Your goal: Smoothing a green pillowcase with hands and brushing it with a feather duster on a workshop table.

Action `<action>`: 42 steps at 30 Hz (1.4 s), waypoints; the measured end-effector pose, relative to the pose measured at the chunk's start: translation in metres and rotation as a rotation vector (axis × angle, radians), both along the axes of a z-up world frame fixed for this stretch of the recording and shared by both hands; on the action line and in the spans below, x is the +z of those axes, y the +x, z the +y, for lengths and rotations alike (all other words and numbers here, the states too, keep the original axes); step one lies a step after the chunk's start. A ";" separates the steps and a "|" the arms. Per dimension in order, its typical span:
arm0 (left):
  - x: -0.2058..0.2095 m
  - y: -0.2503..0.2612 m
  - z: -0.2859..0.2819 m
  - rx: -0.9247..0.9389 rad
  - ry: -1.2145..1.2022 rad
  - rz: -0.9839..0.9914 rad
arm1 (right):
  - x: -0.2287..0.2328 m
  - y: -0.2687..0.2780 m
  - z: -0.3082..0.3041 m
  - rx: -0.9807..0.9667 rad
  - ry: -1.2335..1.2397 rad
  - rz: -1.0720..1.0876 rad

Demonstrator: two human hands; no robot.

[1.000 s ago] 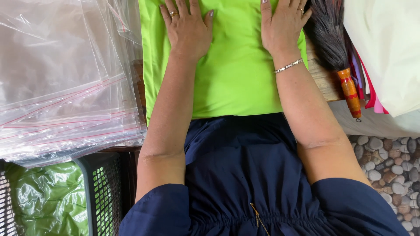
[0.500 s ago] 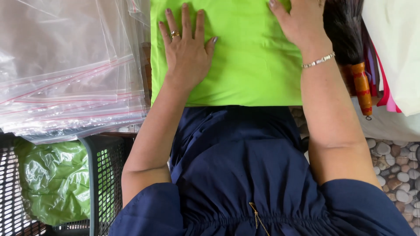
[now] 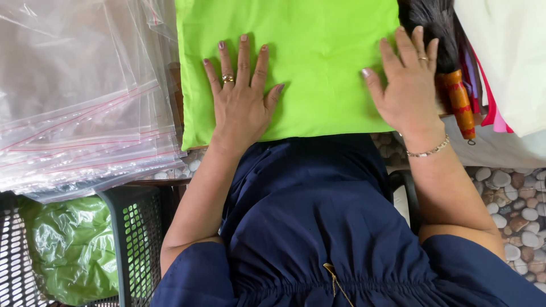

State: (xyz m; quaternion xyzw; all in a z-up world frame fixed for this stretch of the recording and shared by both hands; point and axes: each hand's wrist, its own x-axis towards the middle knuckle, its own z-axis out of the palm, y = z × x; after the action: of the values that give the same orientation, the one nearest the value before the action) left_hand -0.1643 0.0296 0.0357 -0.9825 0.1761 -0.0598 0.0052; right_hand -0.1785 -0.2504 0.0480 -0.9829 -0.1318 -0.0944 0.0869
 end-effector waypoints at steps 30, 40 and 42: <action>-0.003 -0.026 -0.022 -0.193 -0.266 -0.145 | 0.038 -0.060 -0.022 -0.097 0.011 -0.602; 0.017 0.023 -0.010 -0.013 -0.272 -0.109 | 0.011 -0.070 -0.005 0.147 0.190 -0.443; 0.010 0.025 -0.010 -0.013 -0.247 -0.110 | 0.005 -0.065 0.011 0.159 0.039 -0.413</action>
State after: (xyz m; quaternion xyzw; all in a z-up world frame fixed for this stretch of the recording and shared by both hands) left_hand -0.1396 0.0198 0.0461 -0.9697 0.1734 -0.1348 -0.1066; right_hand -0.2435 -0.2397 0.0530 -0.9274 -0.2219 -0.2892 0.0843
